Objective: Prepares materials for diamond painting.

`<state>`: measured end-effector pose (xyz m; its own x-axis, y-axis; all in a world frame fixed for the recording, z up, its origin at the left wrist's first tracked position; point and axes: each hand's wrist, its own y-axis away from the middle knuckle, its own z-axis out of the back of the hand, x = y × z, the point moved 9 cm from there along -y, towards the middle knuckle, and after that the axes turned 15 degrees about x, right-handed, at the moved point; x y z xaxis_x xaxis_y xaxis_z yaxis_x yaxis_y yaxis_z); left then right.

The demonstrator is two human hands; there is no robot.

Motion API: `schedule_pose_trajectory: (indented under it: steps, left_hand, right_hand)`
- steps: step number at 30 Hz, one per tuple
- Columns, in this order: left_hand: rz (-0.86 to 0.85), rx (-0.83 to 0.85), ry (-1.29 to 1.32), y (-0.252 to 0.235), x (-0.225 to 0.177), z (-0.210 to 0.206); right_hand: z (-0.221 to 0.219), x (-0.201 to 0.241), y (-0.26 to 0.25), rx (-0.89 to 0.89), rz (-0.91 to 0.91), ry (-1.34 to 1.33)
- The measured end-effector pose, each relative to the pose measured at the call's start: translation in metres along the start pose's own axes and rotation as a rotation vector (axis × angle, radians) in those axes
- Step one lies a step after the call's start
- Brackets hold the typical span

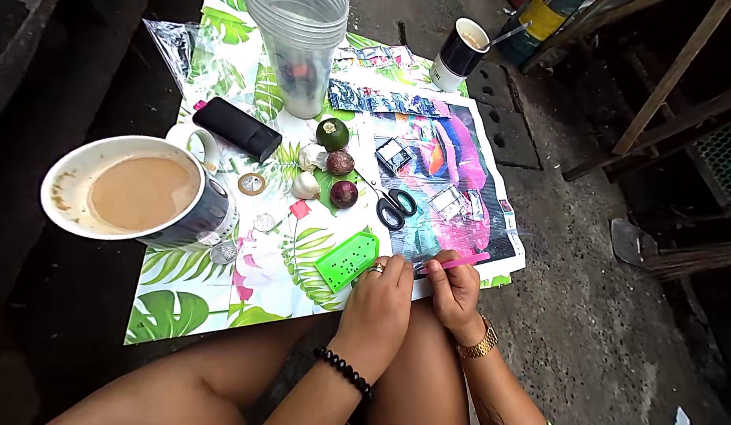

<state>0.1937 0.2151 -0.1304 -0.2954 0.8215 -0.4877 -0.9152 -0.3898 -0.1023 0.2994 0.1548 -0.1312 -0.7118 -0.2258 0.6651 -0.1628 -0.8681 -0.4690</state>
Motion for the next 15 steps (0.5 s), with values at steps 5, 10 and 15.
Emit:
schedule_pose_trajectory:
  steps: [5,10,15]
  left_hand:
    - [0.002,0.008,-0.009,0.0002,-0.0001,-0.0006]
    - [0.004,0.008,-0.011,0.0002,0.0000,-0.0007]
    - [0.006,0.007,-0.011,0.0000,0.0000,-0.0007]
  right_hand:
    - [-0.0011,0.0008,-0.0003,0.008,0.003,0.010]
    - [-0.0015,0.0033,-0.0005,0.010,0.015,0.043]
    - [-0.0026,0.0075,0.0002,0.014,0.044,0.114]
